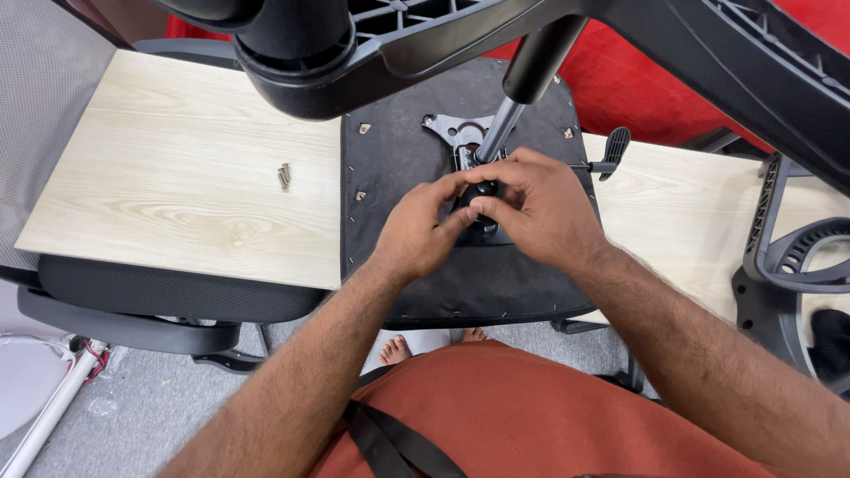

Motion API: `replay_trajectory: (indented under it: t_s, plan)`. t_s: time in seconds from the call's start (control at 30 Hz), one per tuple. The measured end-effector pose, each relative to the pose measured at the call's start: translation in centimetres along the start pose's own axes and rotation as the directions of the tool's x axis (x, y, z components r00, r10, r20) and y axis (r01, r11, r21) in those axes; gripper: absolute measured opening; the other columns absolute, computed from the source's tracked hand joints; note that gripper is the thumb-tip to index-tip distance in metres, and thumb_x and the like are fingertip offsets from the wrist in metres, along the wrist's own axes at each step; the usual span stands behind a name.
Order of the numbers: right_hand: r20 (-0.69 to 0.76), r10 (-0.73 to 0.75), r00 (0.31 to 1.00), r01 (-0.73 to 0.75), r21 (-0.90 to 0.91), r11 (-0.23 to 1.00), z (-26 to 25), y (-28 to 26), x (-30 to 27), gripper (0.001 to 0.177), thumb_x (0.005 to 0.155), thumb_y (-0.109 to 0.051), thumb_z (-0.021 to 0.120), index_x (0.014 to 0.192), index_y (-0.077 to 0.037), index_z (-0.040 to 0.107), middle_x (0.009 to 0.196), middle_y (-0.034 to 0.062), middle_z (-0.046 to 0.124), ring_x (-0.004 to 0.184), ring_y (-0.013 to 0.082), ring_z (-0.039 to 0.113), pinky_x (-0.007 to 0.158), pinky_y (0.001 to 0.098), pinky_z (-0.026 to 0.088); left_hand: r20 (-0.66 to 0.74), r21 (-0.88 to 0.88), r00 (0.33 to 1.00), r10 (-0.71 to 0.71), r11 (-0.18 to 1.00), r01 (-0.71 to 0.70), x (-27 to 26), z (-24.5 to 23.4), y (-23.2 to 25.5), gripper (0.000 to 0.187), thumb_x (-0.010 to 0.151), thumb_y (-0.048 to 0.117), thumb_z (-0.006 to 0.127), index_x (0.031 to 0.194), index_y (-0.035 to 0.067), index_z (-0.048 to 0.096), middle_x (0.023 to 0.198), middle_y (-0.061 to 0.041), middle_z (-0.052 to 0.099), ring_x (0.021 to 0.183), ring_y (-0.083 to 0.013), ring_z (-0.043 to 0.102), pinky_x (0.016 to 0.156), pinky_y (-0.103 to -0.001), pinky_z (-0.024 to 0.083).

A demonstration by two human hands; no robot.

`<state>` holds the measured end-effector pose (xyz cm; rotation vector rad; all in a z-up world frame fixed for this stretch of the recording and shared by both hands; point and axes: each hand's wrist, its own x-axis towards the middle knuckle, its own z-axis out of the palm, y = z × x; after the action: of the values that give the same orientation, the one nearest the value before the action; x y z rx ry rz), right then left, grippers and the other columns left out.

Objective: The person attaches a metal tilt mechanism plate to the underside of an office chair seat. They align the plate, insert screws by hand, tighten them with a screwdriver, flip the seat over on the workbench, and continue threading and tightening screws into the mounting holes.

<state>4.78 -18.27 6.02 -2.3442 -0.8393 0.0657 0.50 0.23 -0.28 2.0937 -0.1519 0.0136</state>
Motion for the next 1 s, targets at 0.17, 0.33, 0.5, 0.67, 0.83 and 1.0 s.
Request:
replay_trajectory:
  t_s: [0.17, 0.33, 0.5, 0.67, 0.83, 1.0]
  plan:
    - [-0.001, 0.227, 0.974, -0.225, -0.119, 0.967, -0.1, -1.1, 0.4, 0.035, 0.082, -0.037, 0.089, 0.1, -0.01, 0.075, 0.067, 0.0032, 0.064, 0.056, 0.0113, 0.059, 0.051, 0.028, 0.045, -0.035, 0.022, 0.997, -0.064, 0.998, 0.065, -0.1, -0.1, 1.3, 0.054, 0.078, 0.03, 0.083, 0.123, 0.012, 0.062, 0.111, -0.006, 0.07, 0.109, -0.0238, 0.068, 0.096, -0.041, 0.054]
    - [0.08, 0.396, 0.915, -0.37, -0.228, 0.901, -0.3, -1.1, 0.4, 0.046, 0.085, -0.046, 0.088, 0.096, -0.006, 0.07, 0.072, 0.0083, 0.071, 0.061, 0.0139, 0.065, 0.054, 0.0308, 0.048, -0.014, 0.144, 0.995, -0.095, 0.985, 0.096, 0.1, 0.3, 1.7, 0.04, 0.085, 0.033, 0.082, 0.114, 0.013, 0.064, 0.109, -0.005, 0.072, 0.111, -0.0249, 0.066, 0.095, -0.044, 0.052]
    - [-0.03, -0.163, 0.986, 0.163, 0.007, 0.987, -1.0, 0.4, 0.0, 0.036, 0.092, -0.023, 0.079, 0.123, -0.007, 0.069, 0.107, 0.0078, 0.07, 0.086, 0.0155, 0.069, 0.072, 0.0292, 0.056, -0.04, 0.06, 0.999, -0.023, 0.998, 0.026, 0.2, 0.6, 0.3, 0.041, 0.091, 0.027, 0.074, 0.129, 0.014, 0.063, 0.115, -0.005, 0.073, 0.115, -0.0258, 0.065, 0.1, -0.044, 0.05]
    - [0.025, -0.065, 0.998, 0.064, 0.031, 0.997, -0.5, 0.6, -0.1, 0.029, 0.096, -0.016, 0.073, 0.125, -0.015, 0.074, 0.102, 0.0025, 0.068, 0.083, 0.0115, 0.068, 0.073, 0.0265, 0.059, -0.002, 0.047, 1.0, -0.027, 0.999, 0.027, 0.5, 0.5, 0.3, 0.044, 0.094, 0.022, 0.071, 0.136, 0.014, 0.062, 0.117, -0.009, 0.072, 0.117, -0.0273, 0.065, 0.104, -0.045, 0.049]
    - [-0.034, 0.075, 0.997, -0.075, -0.014, 0.997, -0.2, 0.3, -0.1, 0.027, 0.087, -0.026, 0.085, 0.106, -0.009, 0.075, 0.076, 0.0025, 0.065, 0.062, 0.0102, 0.061, 0.055, 0.0269, 0.051, 0.015, -0.013, 1.0, -0.018, 1.0, 0.019, -0.1, -0.2, 1.6, 0.052, 0.083, 0.024, 0.078, 0.132, 0.014, 0.062, 0.112, -0.006, 0.074, 0.11, -0.0245, 0.07, 0.099, -0.042, 0.054]
    - [-0.026, 0.163, 0.986, -0.165, -0.116, 0.979, 0.2, -0.1, 0.0, 0.046, 0.078, -0.045, 0.091, 0.082, -0.006, 0.065, 0.058, -0.001, 0.062, 0.05, 0.0079, 0.059, 0.044, 0.0284, 0.046, -0.013, 0.09, 0.992, -0.124, 0.988, 0.125, -0.2, -0.4, 2.4, 0.05, 0.078, 0.032, 0.086, 0.117, 0.012, 0.062, 0.105, -0.004, 0.072, 0.106, -0.0228, 0.069, 0.092, -0.041, 0.055]
